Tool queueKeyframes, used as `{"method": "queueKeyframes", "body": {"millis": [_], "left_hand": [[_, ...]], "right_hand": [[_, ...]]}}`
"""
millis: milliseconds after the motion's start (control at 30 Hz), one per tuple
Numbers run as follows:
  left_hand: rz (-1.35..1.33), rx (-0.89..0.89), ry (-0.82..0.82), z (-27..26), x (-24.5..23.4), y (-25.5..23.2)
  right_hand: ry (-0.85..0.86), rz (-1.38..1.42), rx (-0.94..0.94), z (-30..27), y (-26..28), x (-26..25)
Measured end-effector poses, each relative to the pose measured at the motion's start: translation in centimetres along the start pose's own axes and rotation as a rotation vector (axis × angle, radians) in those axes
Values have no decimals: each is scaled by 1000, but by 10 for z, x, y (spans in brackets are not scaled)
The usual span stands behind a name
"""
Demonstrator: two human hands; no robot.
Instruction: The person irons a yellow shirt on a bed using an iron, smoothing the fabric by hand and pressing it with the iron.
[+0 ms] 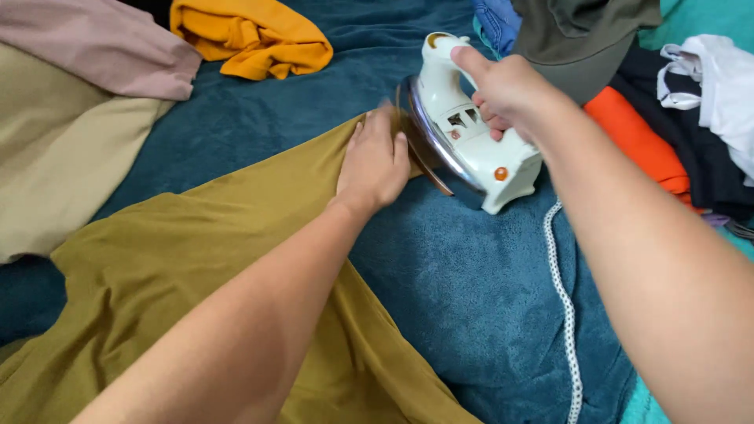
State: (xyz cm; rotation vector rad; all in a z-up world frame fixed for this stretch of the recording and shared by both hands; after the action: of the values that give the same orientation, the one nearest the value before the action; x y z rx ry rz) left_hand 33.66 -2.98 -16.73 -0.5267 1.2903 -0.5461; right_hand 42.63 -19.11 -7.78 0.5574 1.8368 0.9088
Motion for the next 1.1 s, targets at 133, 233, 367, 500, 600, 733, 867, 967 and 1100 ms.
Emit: {"method": "queueKeyframes", "body": {"millis": [133, 233, 367, 500, 600, 733, 867, 967, 1100], "left_hand": [[262, -21, 76, 9, 17, -5], [263, -54, 137, 12, 18, 2], [281, -6, 242, 14, 7, 4], [359, 24, 203, 4, 8, 4], [372, 6, 197, 4, 10, 4], [384, -11, 131, 4, 5, 6], [377, -60, 128, -9, -3, 12], [381, -84, 144, -19, -10, 17], [385, -95, 143, -22, -14, 20]], "right_hand": [[-39, 11, -30, 14, -1, -1], [22, 7, -2, 0, -3, 0], [66, -58, 89, -59, -18, -3], [96, 15, 185, -101, -37, 2], [54, -18, 135, -85, -29, 3], [-5, -59, 73, -33, -8, 2], [35, -1, 62, 7, 11, 9], [104, 24, 73, 3, 7, 14], [193, 14, 77, -33, -3, 19]]}}
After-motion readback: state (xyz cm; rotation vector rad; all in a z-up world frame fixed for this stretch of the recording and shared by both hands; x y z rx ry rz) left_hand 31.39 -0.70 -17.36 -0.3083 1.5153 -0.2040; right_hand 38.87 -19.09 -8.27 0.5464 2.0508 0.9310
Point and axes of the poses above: each hand's wrist, its own z-axis towards the middle knuckle, its own x-axis out of the palm, y = z × x, the point moved 9 cm from there along z, towards the middle knuckle, and after that the axes turned 13 degrees about y, right-handed, at the moved point
